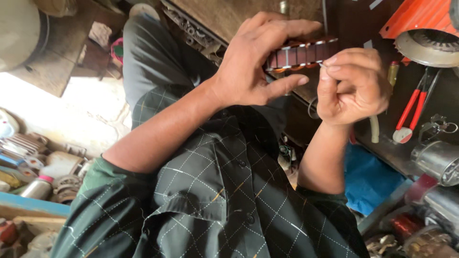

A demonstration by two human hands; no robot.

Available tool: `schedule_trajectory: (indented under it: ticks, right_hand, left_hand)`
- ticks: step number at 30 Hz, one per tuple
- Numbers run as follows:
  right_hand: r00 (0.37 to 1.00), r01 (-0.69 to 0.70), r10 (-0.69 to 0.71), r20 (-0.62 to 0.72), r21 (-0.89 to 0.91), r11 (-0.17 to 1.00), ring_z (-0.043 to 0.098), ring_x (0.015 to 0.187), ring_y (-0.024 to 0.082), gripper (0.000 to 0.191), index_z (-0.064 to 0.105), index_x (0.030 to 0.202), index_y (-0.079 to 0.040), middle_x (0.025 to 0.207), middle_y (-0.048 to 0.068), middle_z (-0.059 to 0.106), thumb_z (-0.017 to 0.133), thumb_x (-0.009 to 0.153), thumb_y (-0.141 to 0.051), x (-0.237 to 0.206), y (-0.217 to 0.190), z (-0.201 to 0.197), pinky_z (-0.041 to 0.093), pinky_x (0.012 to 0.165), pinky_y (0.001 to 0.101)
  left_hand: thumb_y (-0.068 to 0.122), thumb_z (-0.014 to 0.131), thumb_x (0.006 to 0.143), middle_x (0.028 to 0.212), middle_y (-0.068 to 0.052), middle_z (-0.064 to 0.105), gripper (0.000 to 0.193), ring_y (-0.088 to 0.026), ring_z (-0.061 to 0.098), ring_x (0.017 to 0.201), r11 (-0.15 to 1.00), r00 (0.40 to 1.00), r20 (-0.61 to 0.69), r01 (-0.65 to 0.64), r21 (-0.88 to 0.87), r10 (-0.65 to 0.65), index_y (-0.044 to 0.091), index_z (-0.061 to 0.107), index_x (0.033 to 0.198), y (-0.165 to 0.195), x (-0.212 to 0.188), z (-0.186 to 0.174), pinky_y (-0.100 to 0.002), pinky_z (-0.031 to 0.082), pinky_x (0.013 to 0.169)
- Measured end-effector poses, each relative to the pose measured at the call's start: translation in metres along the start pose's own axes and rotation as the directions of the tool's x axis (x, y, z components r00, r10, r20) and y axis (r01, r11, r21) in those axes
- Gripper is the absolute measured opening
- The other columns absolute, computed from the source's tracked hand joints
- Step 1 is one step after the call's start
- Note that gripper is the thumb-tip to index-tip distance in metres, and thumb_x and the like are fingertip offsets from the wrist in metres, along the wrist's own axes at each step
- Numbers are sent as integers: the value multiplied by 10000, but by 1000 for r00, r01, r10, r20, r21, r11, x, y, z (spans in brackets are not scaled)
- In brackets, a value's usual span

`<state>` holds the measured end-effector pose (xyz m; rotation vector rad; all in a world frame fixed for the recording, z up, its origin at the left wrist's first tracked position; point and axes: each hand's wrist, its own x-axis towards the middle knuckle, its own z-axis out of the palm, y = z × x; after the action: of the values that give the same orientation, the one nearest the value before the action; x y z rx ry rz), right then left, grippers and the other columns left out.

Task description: The person insulates the slots of a motor armature by cutting small white strips and inserting them between copper windings. They use scissors to cut the strips and a screwdriver to press them into place, repeating the process across multiple slots.

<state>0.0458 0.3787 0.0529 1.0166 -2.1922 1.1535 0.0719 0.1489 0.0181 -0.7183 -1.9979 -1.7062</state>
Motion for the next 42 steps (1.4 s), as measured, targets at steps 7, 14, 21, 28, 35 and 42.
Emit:
schedule_trajectory:
  ticks: [7,14,21,28,35,42]
  right_hand:
    - [983,160,-148,107,-117,980,696,815,300,104,673,965,-52,924,90,733,765,971,-100,12,3,5,548,784,402]
    - [971,209,-182,156,-180,961,692,815,285,102,664,971,-78,925,66,724,761,980,-108,22,4,6,537,761,396]
    - [965,228,-190,179,-227,947,682,832,279,101,642,1001,-97,963,53,705,734,992,-56,26,8,16,530,755,399]
    - [950,272,-216,226,-258,927,682,825,273,106,676,965,-96,943,53,700,780,981,-82,40,1,22,547,727,381]
    - [904,355,-255,343,-273,894,689,878,298,89,717,997,-80,973,85,695,800,1011,-51,53,-6,19,626,806,417]
    - [865,421,-264,427,-332,844,721,900,288,97,717,1029,-62,1017,93,689,795,1045,-6,58,-19,21,613,798,415]
  left_hand:
    - [272,781,934,1194,-57,670,489,-286,581,1086,999,999,-2,34,-19,-34,96,612,1359,-9,4,-4,-374,446,1009]
    - [242,763,853,1154,-28,686,471,-274,596,1123,990,990,7,141,-30,-141,133,653,1298,-10,6,-5,-376,439,1017]
    - [273,780,853,1137,1,677,421,-266,605,1163,981,981,-25,194,4,-193,176,683,1251,-13,14,-12,-407,427,1001]
    - [304,748,841,1087,6,656,437,-230,606,1110,950,957,-39,289,121,-287,187,682,1257,0,17,-19,-413,374,902]
    - [318,734,925,1154,-16,650,459,-212,595,1122,979,985,-72,163,119,-155,122,621,1324,-10,10,-21,-389,374,935]
    - [296,755,906,1166,-41,655,499,-258,596,1170,984,989,-79,137,111,-129,107,616,1347,-13,4,-20,-421,386,988]
